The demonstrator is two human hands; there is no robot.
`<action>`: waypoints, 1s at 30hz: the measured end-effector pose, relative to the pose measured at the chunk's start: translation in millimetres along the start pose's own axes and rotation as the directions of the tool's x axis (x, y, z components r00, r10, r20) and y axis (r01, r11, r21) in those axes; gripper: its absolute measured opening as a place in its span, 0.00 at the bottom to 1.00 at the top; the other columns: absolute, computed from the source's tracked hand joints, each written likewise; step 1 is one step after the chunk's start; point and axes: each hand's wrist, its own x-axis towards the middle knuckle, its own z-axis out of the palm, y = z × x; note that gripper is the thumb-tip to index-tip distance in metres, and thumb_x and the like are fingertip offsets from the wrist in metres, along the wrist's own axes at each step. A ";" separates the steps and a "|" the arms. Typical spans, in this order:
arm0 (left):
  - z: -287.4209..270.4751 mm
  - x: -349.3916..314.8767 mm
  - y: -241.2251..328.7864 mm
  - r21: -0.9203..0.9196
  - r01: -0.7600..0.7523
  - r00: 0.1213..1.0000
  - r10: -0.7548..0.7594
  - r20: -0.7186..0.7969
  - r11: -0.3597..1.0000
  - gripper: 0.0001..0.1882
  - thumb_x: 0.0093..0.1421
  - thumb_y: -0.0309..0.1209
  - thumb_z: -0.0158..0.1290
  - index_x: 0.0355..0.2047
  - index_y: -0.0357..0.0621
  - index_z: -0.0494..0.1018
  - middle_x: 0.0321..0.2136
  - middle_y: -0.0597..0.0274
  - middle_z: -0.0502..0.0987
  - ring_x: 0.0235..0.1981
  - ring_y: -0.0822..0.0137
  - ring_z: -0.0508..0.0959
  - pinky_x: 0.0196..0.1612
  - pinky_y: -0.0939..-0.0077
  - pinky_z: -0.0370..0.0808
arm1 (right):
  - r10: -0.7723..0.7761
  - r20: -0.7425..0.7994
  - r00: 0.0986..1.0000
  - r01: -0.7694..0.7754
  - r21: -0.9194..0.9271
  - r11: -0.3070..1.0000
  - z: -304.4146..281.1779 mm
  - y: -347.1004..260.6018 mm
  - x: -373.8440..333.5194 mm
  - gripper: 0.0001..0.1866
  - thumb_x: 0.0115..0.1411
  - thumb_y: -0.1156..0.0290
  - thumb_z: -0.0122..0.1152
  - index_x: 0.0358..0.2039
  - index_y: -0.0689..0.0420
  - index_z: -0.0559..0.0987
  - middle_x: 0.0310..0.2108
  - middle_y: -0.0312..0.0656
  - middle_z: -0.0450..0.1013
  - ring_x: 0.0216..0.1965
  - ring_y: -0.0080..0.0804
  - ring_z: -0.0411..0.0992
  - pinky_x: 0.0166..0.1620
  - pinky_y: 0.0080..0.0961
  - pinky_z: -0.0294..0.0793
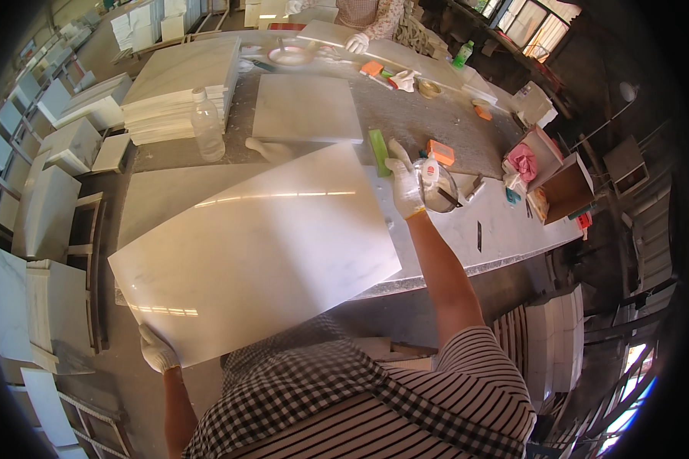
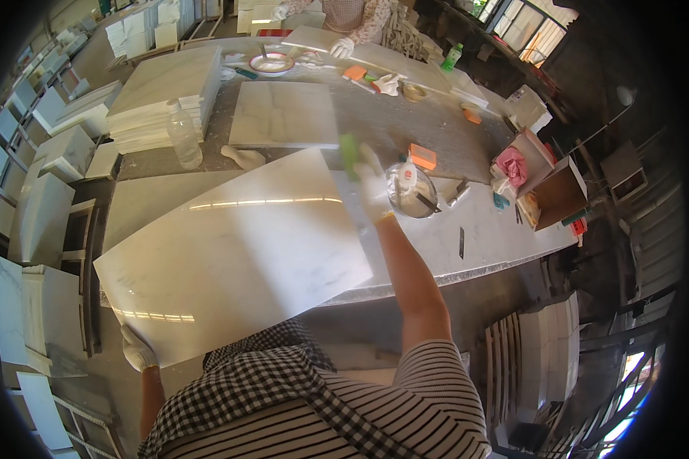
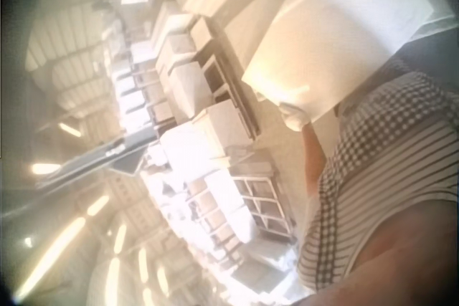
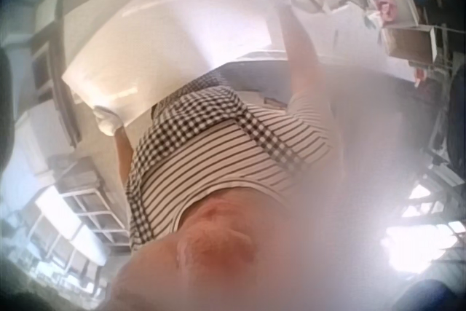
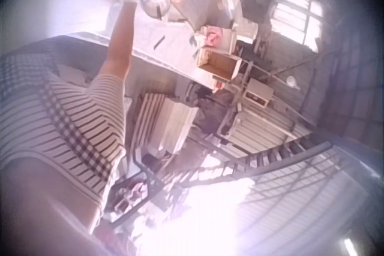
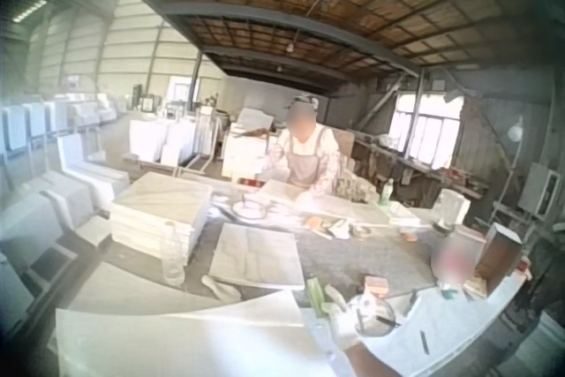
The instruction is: The person picks up a white rectangular slab from a rack, places it on a worktable, and wipes its surface with a green sponge. The person then flips the slab and wipes the other side before returning it to the rack. This cycle repeats with additional slabs.
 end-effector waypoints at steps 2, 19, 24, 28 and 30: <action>-0.8 1.1 -1.1 0.007 0.018 1.000 -0.018 0.020 1.000 0.35 0.68 0.57 0.39 0.46 0.32 0.76 0.35 0.49 0.82 0.34 0.60 0.80 0.40 0.66 0.75 | 0.027 0.124 0.992 -0.062 0.296 0.953 -1.2 -3.7 -7.7 0.35 0.61 0.67 0.51 0.67 0.65 0.58 0.67 0.48 0.58 0.68 0.37 0.54 0.69 0.31 0.49; -2.5 -2.3 0.7 0.011 0.016 1.000 -0.016 0.024 1.000 0.37 0.68 0.58 0.39 0.47 0.32 0.76 0.37 0.49 0.82 0.37 0.60 0.81 0.42 0.68 0.75 | -0.122 0.333 0.935 -0.018 0.389 0.921 33.9 -2.1 3.9 0.31 0.69 0.69 0.51 0.69 0.60 0.55 0.66 0.42 0.61 0.66 0.27 0.57 0.68 0.24 0.51; -2.1 -4.4 8.4 0.058 0.054 0.998 -0.053 -0.020 0.997 0.37 0.67 0.59 0.38 0.47 0.33 0.76 0.37 0.49 0.82 0.37 0.57 0.81 0.42 0.65 0.75 | -0.388 0.352 0.852 0.400 0.040 0.916 -5.8 15.8 -67.0 0.28 0.67 0.77 0.50 0.67 0.63 0.59 0.66 0.47 0.60 0.66 0.34 0.59 0.67 0.28 0.55; -2.4 -3.4 7.8 0.151 0.057 0.998 -0.053 -0.032 0.987 0.37 0.67 0.60 0.38 0.46 0.34 0.77 0.36 0.49 0.82 0.36 0.56 0.81 0.42 0.64 0.75 | -0.300 0.313 0.901 0.425 -0.504 0.751 -11.3 -2.3 -91.0 0.27 0.66 0.80 0.50 0.65 0.66 0.61 0.66 0.50 0.59 0.65 0.37 0.61 0.66 0.29 0.59; -0.9 -1.9 6.0 0.102 0.039 0.998 -0.034 -0.044 0.994 0.37 0.67 0.60 0.37 0.46 0.34 0.77 0.36 0.48 0.82 0.35 0.56 0.81 0.41 0.64 0.75 | -0.335 0.296 0.894 0.446 -0.638 0.628 -2.7 -18.9 -79.5 0.26 0.66 0.78 0.51 0.64 0.64 0.63 0.64 0.47 0.63 0.63 0.34 0.63 0.64 0.28 0.61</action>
